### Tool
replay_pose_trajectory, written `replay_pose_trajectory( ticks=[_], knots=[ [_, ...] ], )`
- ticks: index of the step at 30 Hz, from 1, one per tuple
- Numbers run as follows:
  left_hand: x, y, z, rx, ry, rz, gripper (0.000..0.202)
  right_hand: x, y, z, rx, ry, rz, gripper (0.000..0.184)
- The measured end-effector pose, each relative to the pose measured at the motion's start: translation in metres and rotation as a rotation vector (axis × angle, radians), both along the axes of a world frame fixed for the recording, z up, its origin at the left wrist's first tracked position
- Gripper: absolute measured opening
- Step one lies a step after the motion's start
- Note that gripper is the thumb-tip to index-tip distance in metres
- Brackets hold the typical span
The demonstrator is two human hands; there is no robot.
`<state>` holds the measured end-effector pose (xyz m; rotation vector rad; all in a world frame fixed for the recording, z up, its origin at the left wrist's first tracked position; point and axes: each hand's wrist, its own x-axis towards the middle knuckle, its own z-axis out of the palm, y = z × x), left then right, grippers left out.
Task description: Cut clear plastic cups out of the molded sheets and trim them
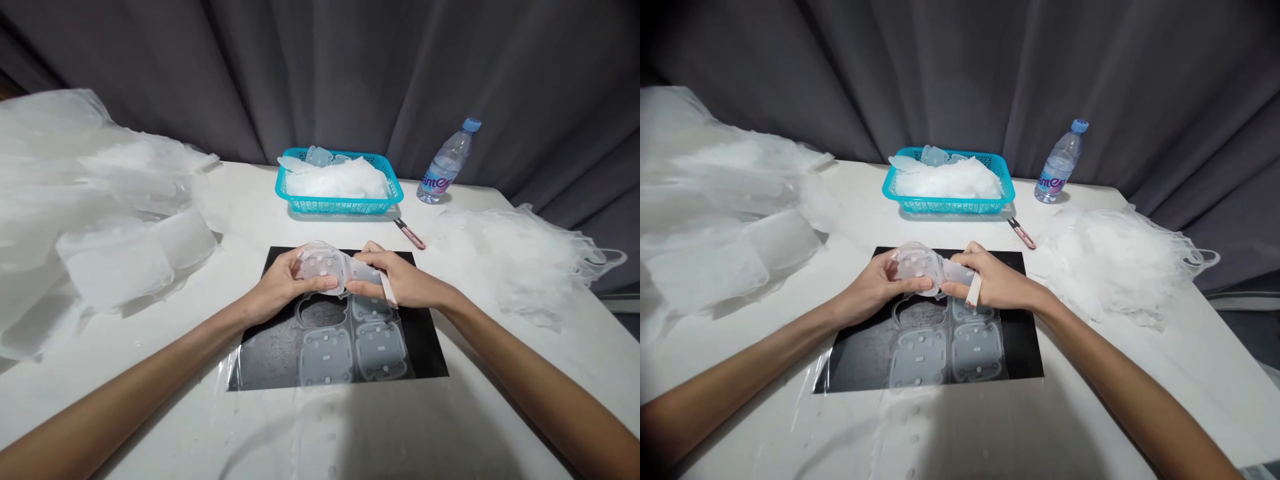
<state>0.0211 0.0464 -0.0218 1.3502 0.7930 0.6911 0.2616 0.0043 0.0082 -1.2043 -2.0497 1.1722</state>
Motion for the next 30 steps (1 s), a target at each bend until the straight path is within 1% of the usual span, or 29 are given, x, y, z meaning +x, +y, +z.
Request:
replay_pose_trajectory(
  ticks=[13, 16, 18, 21, 23, 24, 26, 27, 28, 30],
  knots=[
    [0.002, -0.001, 0.002, -0.009, -0.027, -0.023, 0.044, -0.002, -0.004, 0.002, 0.018, -0.004, -0.01, 0.029],
    [0.002, 0.0, 0.002, -0.011, -0.035, -0.028, 0.043, -0.003, -0.004, 0.002, 0.037, -0.014, -0.019, 0.024],
    [0.002, -0.001, 0.002, -0.011, -0.025, -0.029, 0.043, -0.005, -0.003, -0.002, 0.117, -0.057, -0.024, 0.016],
    [0.002, -0.005, 0.001, -0.017, 0.017, -0.023, 0.041, -0.007, 0.002, -0.017, 0.346, -0.197, -0.054, 0.006],
    [0.001, -0.008, 0.001, -0.063, 0.007, -0.063, 0.039, -0.008, 0.006, -0.029, 0.46, -0.294, -0.077, 0.005],
    [0.001, -0.01, 0.001, -0.099, -0.007, -0.1, 0.038, -0.007, 0.008, -0.034, 0.482, -0.325, -0.085, 0.007],
    [0.001, -0.011, 0.001, -0.172, -0.035, -0.171, 0.038, -0.004, 0.01, -0.04, 0.471, -0.333, -0.102, 0.01],
    [0.0, -0.011, 0.002, -0.193, -0.05, -0.186, 0.038, -0.002, 0.01, -0.039, 0.445, -0.312, -0.113, 0.01],
    [0.0, -0.01, 0.002, -0.202, -0.07, -0.185, 0.038, -0.001, 0.01, -0.036, 0.41, -0.278, -0.118, 0.009],
    [0.0, -0.007, 0.004, -0.207, -0.119, -0.154, 0.036, 0.003, 0.007, -0.025, 0.326, -0.199, -0.097, 0.004]
  ],
)
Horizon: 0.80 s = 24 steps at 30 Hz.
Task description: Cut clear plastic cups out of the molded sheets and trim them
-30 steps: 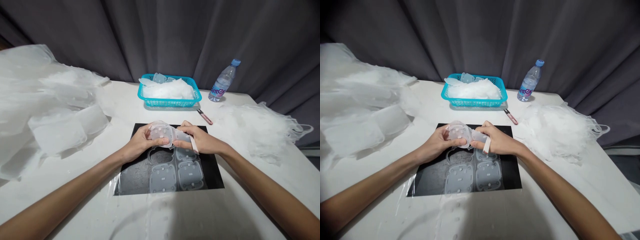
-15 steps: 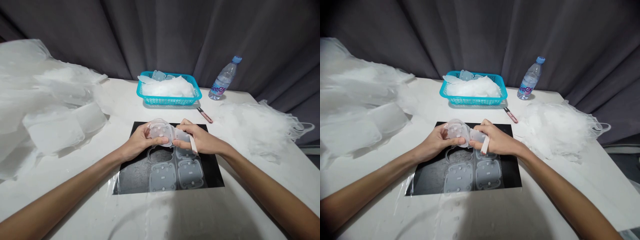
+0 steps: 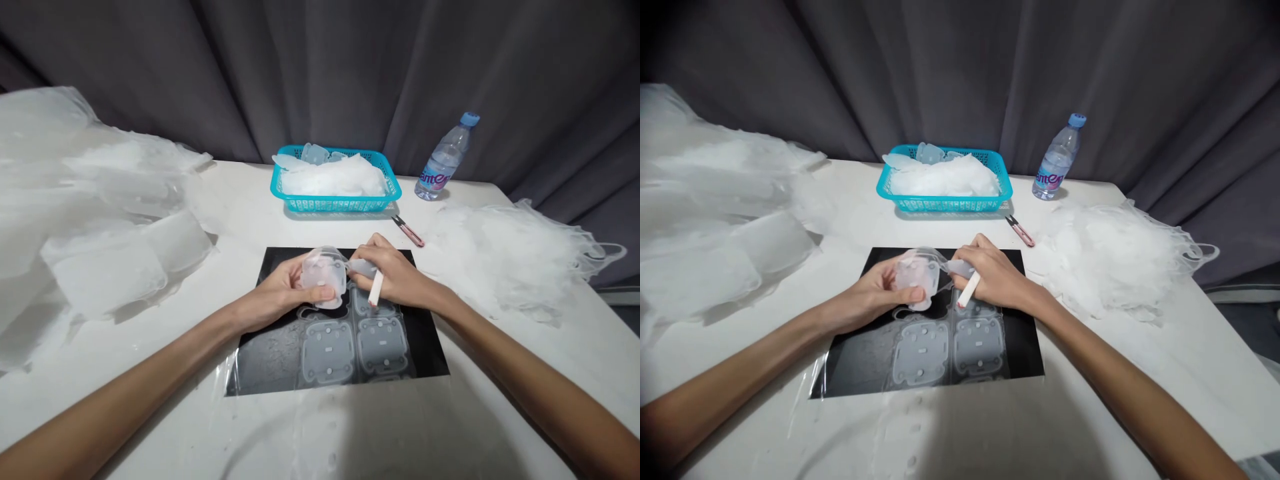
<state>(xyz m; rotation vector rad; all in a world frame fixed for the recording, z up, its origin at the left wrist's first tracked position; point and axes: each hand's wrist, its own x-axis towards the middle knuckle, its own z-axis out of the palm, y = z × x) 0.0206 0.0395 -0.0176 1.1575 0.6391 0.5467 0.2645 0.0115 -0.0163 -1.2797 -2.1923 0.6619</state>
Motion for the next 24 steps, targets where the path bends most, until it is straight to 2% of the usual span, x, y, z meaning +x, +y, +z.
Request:
replay_pose_trajectory(
  ticks=[4, 7, 12, 19, 24],
  knots=[
    [0.0, 0.005, 0.003, -0.027, -0.043, 0.001, 0.043, 0.006, -0.006, 0.03, -0.152, 0.095, 0.078, 0.016],
    [0.001, 0.005, 0.003, -0.024, -0.04, -0.002, 0.047, 0.009, -0.009, 0.042, -0.189, 0.116, 0.066, 0.027],
    [-0.002, 0.005, -0.001, -0.003, -0.002, -0.013, 0.037, 0.008, -0.011, 0.044, -0.167, 0.141, 0.075, 0.023],
    [-0.004, 0.006, -0.004, 0.02, 0.029, -0.04, 0.036, 0.002, -0.014, 0.046, -0.074, 0.178, 0.015, 0.013],
    [-0.001, 0.003, -0.002, 0.028, -0.004, -0.007, 0.038, 0.002, -0.011, 0.04, -0.027, 0.175, -0.031, 0.014]
  ],
)
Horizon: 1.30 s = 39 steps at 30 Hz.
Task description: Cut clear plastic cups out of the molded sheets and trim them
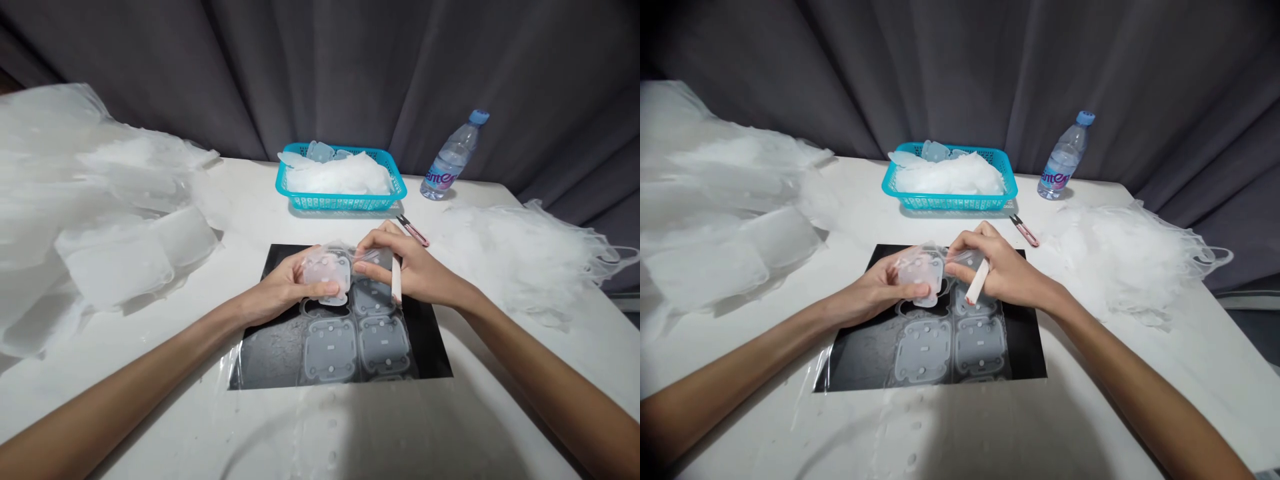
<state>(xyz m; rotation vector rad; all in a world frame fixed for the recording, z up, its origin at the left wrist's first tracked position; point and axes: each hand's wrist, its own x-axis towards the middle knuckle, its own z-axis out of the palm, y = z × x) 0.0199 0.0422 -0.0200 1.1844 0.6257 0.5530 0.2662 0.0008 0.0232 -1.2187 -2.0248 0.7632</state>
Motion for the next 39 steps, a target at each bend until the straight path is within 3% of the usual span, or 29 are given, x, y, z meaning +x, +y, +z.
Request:
replay_pose_trajectory(
  ticks=[3, 5, 8, 12, 15, 17, 19, 21, 23, 26, 30, 39],
  knots=[
    [0.004, -0.001, -0.001, 0.053, 0.021, 0.108, 0.043, 0.001, 0.005, -0.009, 0.104, -0.041, -0.039, 0.011],
    [0.006, 0.001, -0.002, 0.167, 0.09, 0.197, 0.041, 0.003, 0.009, -0.017, 0.2, -0.127, -0.083, 0.015],
    [0.007, 0.009, -0.008, 0.443, 0.263, 0.312, 0.036, 0.008, 0.015, -0.029, 0.272, -0.257, -0.168, 0.021],
    [0.005, 0.018, -0.018, 0.775, 0.488, 0.421, 0.04, 0.014, 0.022, -0.038, 0.249, -0.309, -0.229, 0.023],
    [0.004, 0.014, -0.016, 1.088, 0.621, 0.535, 0.047, 0.02, 0.022, -0.035, 0.25, -0.203, -0.206, 0.046],
    [0.007, 0.005, -0.01, 1.314, 0.673, 0.444, 0.039, 0.024, 0.019, -0.029, 0.203, -0.075, -0.164, 0.064],
    [0.013, -0.004, -0.003, 1.465, 0.663, 0.187, 0.028, 0.028, 0.013, -0.022, 0.05, 0.063, -0.112, 0.075],
    [0.018, -0.013, -0.001, 1.511, 0.629, -0.006, 0.029, 0.032, 0.007, -0.017, -0.119, 0.142, -0.072, 0.07],
    [0.022, -0.02, -0.004, 1.52, 0.637, -0.067, 0.037, 0.035, 0.001, -0.015, -0.21, 0.13, -0.066, 0.052],
    [0.023, -0.025, -0.011, 1.53, 0.687, -0.052, 0.047, 0.039, -0.002, -0.021, -0.259, 0.098, -0.067, 0.028],
    [0.02, -0.023, -0.016, 1.509, 0.699, -0.044, 0.046, 0.039, -0.002, -0.031, -0.25, 0.142, 0.01, 0.014],
    [0.017, -0.015, -0.017, 1.366, 0.609, -0.108, 0.041, 0.033, 0.002, -0.028, -0.219, 0.093, 0.17, 0.015]
  ],
)
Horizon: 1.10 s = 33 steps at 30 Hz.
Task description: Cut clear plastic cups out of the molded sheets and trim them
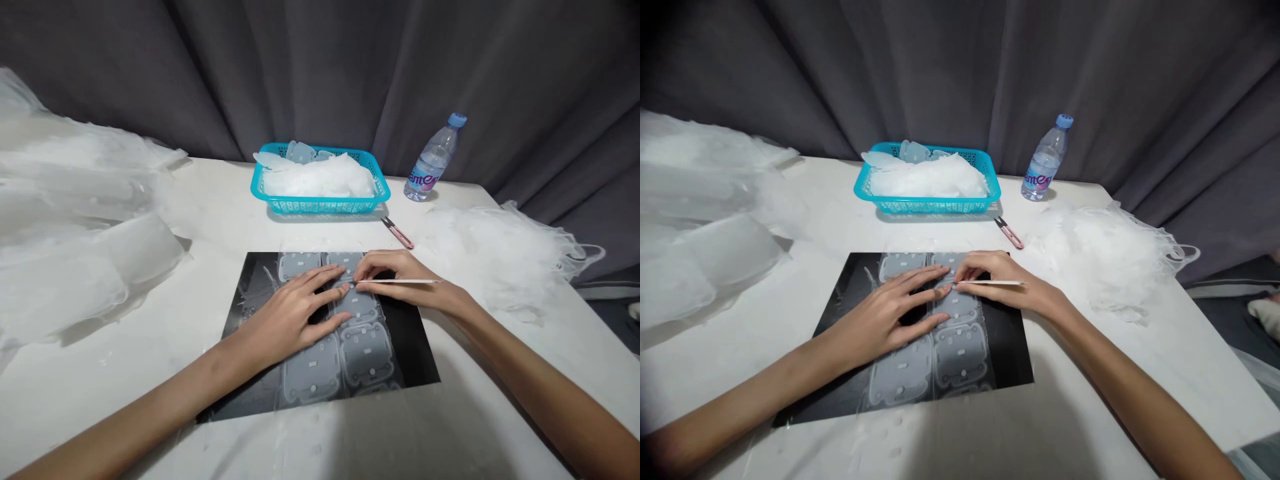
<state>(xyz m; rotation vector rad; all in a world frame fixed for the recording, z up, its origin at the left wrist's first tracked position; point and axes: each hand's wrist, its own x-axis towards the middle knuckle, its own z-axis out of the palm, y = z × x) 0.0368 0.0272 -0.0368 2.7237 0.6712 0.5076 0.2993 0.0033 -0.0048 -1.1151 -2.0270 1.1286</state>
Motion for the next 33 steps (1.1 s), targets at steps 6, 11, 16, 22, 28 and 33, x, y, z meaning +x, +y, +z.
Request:
replay_pose_trajectory(
  ticks=[6, 11, 16, 22, 28, 33],
  knots=[
    [0.0, 0.0, 0.002, -0.024, -0.003, 0.013, 0.041, -0.006, 0.003, 0.004, 0.051, -0.064, 0.024, 0.012],
    [0.0, 0.0, 0.003, -0.038, 0.013, 0.012, 0.043, -0.003, 0.002, 0.002, 0.102, -0.107, 0.023, 0.011],
    [0.001, 0.0, 0.003, -0.022, 0.006, 0.007, 0.044, -0.004, 0.001, 0.001, 0.154, -0.153, 0.045, 0.015],
    [0.0, 0.0, 0.003, -0.029, 0.017, 0.013, 0.045, -0.006, -0.001, 0.002, 0.235, -0.233, 0.072, 0.015],
    [0.001, 0.001, 0.006, -0.05, 0.033, 0.002, 0.045, 0.002, -0.002, 0.011, 0.243, -0.316, 0.096, 0.012],
    [0.0, 0.0, 0.004, -0.037, 0.032, 0.0, 0.046, 0.002, -0.001, 0.007, 0.228, -0.28, 0.084, 0.011]
  ],
)
